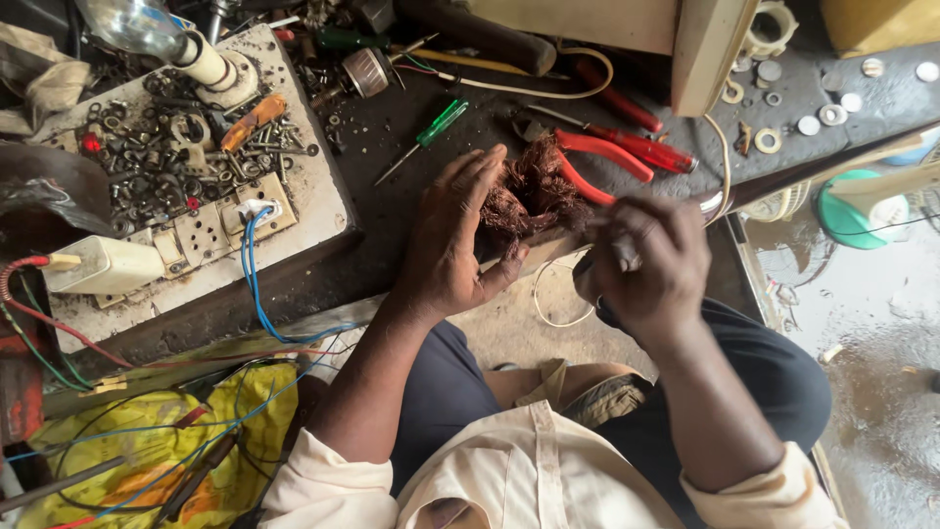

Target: The person uses red-handled pliers to cut a bundle of copper wire into smaller pieces. The person holds the wire with the left hand and repeatedly snips sections with the pliers in the right hand, dropping the cut pieces onto the workbench.

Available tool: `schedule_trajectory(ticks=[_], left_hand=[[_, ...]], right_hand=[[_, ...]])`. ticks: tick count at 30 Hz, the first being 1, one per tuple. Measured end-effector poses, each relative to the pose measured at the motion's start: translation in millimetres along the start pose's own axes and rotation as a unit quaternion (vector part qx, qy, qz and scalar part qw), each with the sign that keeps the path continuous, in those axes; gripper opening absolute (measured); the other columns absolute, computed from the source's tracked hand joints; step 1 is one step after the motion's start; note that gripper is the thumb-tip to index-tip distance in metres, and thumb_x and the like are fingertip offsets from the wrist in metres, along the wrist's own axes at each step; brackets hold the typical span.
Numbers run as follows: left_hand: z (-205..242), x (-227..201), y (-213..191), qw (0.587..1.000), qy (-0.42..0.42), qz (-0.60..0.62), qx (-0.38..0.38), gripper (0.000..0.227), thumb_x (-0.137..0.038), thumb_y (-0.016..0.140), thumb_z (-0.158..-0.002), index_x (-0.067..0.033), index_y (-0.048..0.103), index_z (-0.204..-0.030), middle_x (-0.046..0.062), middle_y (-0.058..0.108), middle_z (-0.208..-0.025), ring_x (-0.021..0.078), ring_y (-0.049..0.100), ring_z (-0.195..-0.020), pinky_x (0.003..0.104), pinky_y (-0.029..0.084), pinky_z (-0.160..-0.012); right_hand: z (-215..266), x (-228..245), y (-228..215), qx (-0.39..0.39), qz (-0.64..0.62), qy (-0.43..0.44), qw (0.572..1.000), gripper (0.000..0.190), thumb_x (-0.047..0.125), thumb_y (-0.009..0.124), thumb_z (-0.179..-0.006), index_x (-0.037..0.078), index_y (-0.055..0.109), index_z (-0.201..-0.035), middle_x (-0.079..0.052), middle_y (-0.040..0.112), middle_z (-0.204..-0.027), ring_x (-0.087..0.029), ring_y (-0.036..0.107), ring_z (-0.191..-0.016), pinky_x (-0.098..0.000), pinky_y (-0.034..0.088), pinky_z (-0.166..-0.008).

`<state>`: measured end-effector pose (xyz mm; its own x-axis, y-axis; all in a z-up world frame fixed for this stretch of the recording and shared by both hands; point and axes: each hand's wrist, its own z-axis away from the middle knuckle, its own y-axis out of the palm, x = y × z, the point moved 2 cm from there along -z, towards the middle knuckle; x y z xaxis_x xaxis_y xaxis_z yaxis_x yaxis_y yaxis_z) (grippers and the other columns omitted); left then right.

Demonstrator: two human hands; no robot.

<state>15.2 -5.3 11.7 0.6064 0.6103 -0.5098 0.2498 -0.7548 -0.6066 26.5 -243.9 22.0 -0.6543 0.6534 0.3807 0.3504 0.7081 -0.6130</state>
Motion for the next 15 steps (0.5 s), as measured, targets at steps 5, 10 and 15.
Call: schedule_trajectory(ticks=[5,10,15], left_hand=[[-0.1,-0.1,2.1,1.0,0.016,0.004,-0.017,0.083,-0.032,0.075,-0.097,-0.0009,0.028,-0.158,0.019,0.041,-0.161,0.0426,0.042,-0.151,0.052,0.034,-0.128],[1.9,0.5,2.5,1.0,0.016,0.0,-0.022,0.081,-0.033,0.078,-0.097,-0.0023,0.033,-0.157,0.019,0.043,-0.161,0.0416,0.043,-0.151,0.051,0.035,-0.128],[3.5,3.7,4.0,1.0,0.014,-0.003,-0.018,0.079,-0.035,0.078,-0.096,-0.0027,0.035,-0.155,0.018,0.044,-0.16,0.0412,0.044,-0.15,0.051,0.035,-0.128]], right_hand=[[-21.4,-22.3,-9.0,0.132,0.094,0.009,0.987,0.058,0.016,0.082,-0.087,0.005,0.06,-0.139,-0.017,0.059,-0.141,-0.039,0.055,-0.13,-0.0487,0.048,-0.108],[-38.0,-21.1,10.5,0.252,0.149,0.01,0.956,0.064,0.026,0.083,-0.082,0.008,0.061,-0.139,-0.017,0.056,-0.139,-0.039,0.049,-0.13,-0.0503,0.045,-0.105],[-41.1,-23.3,20.8,0.278,0.148,0.061,0.947,0.07,0.027,0.085,-0.076,0.01,0.059,-0.139,-0.017,0.054,-0.139,-0.042,0.05,-0.125,-0.0504,0.046,-0.103]])
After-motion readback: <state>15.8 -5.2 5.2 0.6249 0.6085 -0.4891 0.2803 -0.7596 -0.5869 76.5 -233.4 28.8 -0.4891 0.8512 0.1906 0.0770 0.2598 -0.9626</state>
